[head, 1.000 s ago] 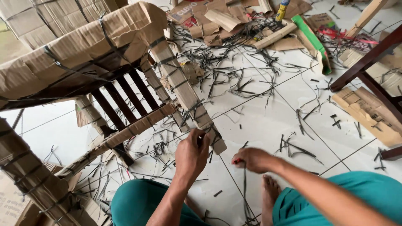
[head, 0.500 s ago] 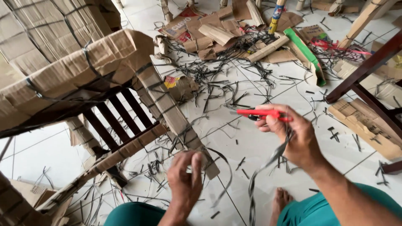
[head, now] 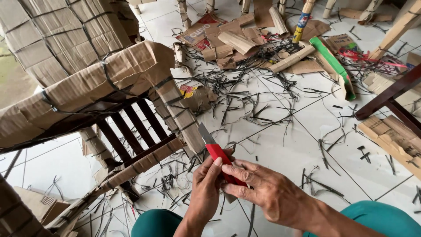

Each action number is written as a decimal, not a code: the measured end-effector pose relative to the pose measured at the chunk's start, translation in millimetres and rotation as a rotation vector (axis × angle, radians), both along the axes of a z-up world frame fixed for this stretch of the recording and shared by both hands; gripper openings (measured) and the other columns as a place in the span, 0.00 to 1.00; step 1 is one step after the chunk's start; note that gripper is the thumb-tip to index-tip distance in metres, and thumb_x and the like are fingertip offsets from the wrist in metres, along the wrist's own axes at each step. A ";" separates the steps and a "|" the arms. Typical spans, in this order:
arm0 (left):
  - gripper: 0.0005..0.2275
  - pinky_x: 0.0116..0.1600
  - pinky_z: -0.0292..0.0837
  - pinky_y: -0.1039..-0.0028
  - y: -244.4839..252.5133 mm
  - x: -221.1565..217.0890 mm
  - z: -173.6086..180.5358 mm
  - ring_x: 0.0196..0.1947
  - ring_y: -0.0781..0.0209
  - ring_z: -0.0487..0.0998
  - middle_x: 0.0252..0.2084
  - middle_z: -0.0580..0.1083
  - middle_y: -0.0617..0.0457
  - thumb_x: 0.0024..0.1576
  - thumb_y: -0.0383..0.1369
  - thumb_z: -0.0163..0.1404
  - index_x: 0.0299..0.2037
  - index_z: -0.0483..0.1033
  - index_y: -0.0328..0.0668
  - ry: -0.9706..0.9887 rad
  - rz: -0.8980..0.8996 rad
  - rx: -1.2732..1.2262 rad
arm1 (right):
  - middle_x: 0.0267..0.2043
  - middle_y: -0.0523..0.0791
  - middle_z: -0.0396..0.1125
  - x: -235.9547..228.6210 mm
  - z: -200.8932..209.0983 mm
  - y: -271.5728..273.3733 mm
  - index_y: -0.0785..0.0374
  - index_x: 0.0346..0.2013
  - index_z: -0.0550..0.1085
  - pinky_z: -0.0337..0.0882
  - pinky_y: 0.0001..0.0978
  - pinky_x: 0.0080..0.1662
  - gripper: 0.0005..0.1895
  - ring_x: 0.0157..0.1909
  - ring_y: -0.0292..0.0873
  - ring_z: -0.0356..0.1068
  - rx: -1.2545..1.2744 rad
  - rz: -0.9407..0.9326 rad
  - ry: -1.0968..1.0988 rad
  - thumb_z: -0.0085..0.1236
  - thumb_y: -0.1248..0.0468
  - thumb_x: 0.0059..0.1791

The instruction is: Tying and cutting plastic strips to secure cardboard wrapping on a chair frame

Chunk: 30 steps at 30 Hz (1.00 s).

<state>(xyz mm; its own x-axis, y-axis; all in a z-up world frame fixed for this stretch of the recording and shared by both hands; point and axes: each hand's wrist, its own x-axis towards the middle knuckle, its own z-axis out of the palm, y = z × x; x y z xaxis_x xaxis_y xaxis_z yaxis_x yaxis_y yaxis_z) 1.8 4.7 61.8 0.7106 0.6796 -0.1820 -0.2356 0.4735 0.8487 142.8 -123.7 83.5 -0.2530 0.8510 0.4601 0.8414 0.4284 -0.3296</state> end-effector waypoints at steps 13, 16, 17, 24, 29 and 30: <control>0.14 0.39 0.74 0.74 -18.9 -1.4 -9.3 0.35 0.64 0.75 0.36 0.77 0.53 0.61 0.40 0.52 0.49 0.83 0.42 0.131 -0.135 0.715 | 0.62 0.47 0.72 -2.1 3.7 4.2 0.53 0.74 0.50 0.76 0.34 0.57 0.44 0.59 0.43 0.76 -0.728 -0.357 0.809 0.59 0.48 0.48; 0.16 0.36 0.89 0.69 -11.4 -6.9 -2.0 0.32 0.54 0.83 0.36 0.79 0.43 0.62 0.37 0.48 0.50 0.78 0.30 0.111 -0.273 0.386 | 0.33 0.46 0.70 -5.1 22.7 9.3 0.52 0.65 0.63 0.77 0.30 0.31 0.29 0.28 0.40 0.71 -0.875 -0.442 1.043 0.54 0.52 0.50; 0.16 0.33 0.82 0.74 -8.1 -10.3 0.7 0.28 0.59 0.81 0.31 0.78 0.47 0.63 0.41 0.45 0.45 0.79 0.34 0.195 -0.280 0.501 | 0.37 0.46 0.72 -3.2 23.2 9.1 0.50 0.69 0.61 0.78 0.30 0.35 0.32 0.30 0.39 0.73 -0.903 -0.462 1.000 0.53 0.51 0.51; 0.13 0.35 0.81 0.69 39.3 -36.0 -29.6 0.39 0.61 0.80 0.47 0.78 0.53 0.59 0.31 0.53 0.54 0.78 0.48 0.706 0.044 1.571 | 0.44 0.46 0.74 32.6 22.8 -0.3 0.62 0.54 0.68 0.79 0.32 0.32 0.16 0.28 0.40 0.71 -0.467 -0.487 1.115 0.49 0.61 0.53; 0.27 0.47 0.70 0.62 35.4 -27.6 -30.9 0.47 0.55 0.72 0.56 0.70 0.52 0.53 0.46 0.59 0.64 0.71 0.56 0.948 -0.047 1.846 | 0.36 0.50 0.69 50.2 35.2 0.1 0.64 0.59 0.68 0.69 0.31 0.30 0.23 0.24 0.40 0.63 -0.262 -0.706 1.302 0.54 0.61 0.50; 0.29 0.49 0.69 0.60 33.0 -22.9 -30.2 0.48 0.53 0.69 0.60 0.67 0.53 0.52 0.50 0.59 0.65 0.70 0.57 0.979 -0.065 1.925 | 0.35 0.50 0.66 52.9 35.2 0.2 0.65 0.58 0.68 0.67 0.32 0.30 0.22 0.23 0.40 0.61 -0.220 -0.726 1.382 0.55 0.62 0.50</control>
